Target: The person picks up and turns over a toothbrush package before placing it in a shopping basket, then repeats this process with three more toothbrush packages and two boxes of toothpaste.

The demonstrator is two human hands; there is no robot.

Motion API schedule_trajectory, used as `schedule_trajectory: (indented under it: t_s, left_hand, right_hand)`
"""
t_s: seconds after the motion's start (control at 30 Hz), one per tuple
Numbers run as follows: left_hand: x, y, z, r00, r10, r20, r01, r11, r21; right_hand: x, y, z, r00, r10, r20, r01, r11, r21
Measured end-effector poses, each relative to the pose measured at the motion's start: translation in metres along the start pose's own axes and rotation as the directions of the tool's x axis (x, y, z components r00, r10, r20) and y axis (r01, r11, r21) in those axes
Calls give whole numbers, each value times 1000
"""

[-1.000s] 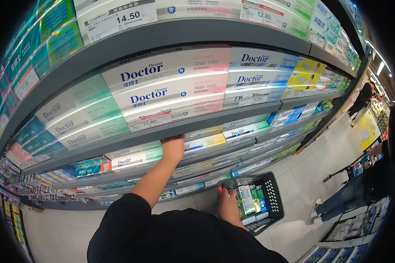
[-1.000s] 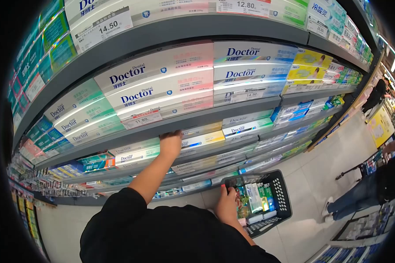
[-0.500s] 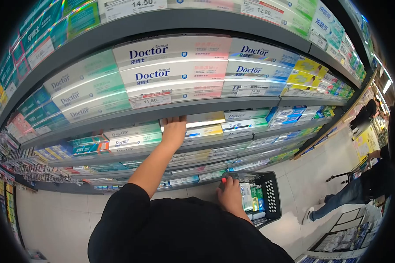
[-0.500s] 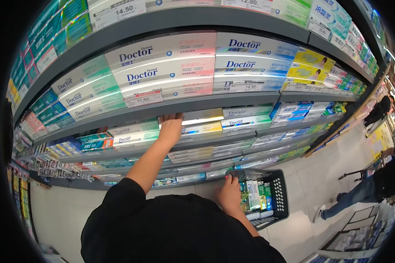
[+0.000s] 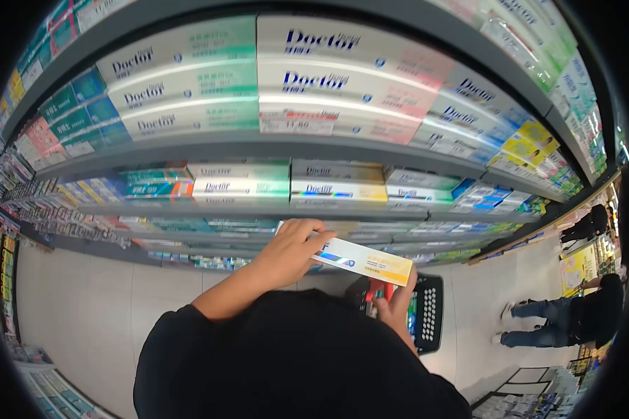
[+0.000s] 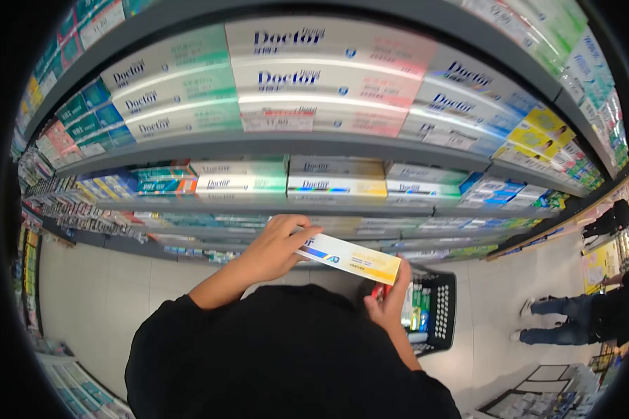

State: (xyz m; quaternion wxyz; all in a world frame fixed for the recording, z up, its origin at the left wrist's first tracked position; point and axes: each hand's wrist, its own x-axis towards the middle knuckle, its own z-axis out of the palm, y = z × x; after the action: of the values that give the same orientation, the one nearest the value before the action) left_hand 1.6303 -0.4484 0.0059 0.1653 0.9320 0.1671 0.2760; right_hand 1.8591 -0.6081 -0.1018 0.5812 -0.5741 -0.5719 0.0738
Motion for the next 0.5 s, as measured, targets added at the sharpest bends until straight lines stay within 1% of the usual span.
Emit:
schedule_trajectory:
  t_s: [0.03, 0.07, 0.1, 0.17, 0.2, 0.3, 0.33, 0.37, 0.4, 0.47, 0.5]
  left_hand:
    - [-5, -1, 1, 999, 9, 40, -6, 998, -63]
    - [-10, -3, 2, 995, 8, 104, 2, 996, -94]
    - [-15, -6, 3, 991, -23, 129, 37, 993, -112]
    - [-23, -13, 2, 981, -79, 178, 104, 985, -138]
    - [-25, -19, -1, 954, -131, 271, 186, 965, -186]
    - [-32, -45, -4, 956, -124, 267, 203, 935, -292]
    - [-30, -57, -9, 983, -76, 167, 112, 970, -215]
    - [-26, -66, -15, 994, -109, 6, 109, 993, -39]
    - [-22, -74, -21, 982, -107, -154, 129, 982, 139]
    - [-14, -106, -32, 930, -162, -330, 271, 910, 315]
    - [-12, -122, -36, 917, -212, -337, 338, 863, 376]
  right_hand:
    - [12, -20, 7, 998, 14, -53, -3, 978, 209]
    - [20, -29, 6, 998, 69, 16, -70, 961, 269]
    - [23, -32, 6, 990, 116, 84, -137, 936, 325]
    - [21, -24, 7, 956, 246, 158, -287, 892, 350]
    - [19, -20, 10, 932, 306, 194, -358, 862, 359]
    - [17, -10, 34, 914, 390, 113, -393, 778, 490]
    - [19, -12, 38, 906, 406, 119, -412, 780, 470]
    - [20, -15, 42, 892, 428, 144, -443, 769, 461]
    - [21, -18, 45, 877, 451, 167, -474, 756, 451]
    - [24, -23, 52, 858, 482, 176, -506, 739, 445]
    - [24, -26, 54, 853, 493, 173, -514, 732, 446]
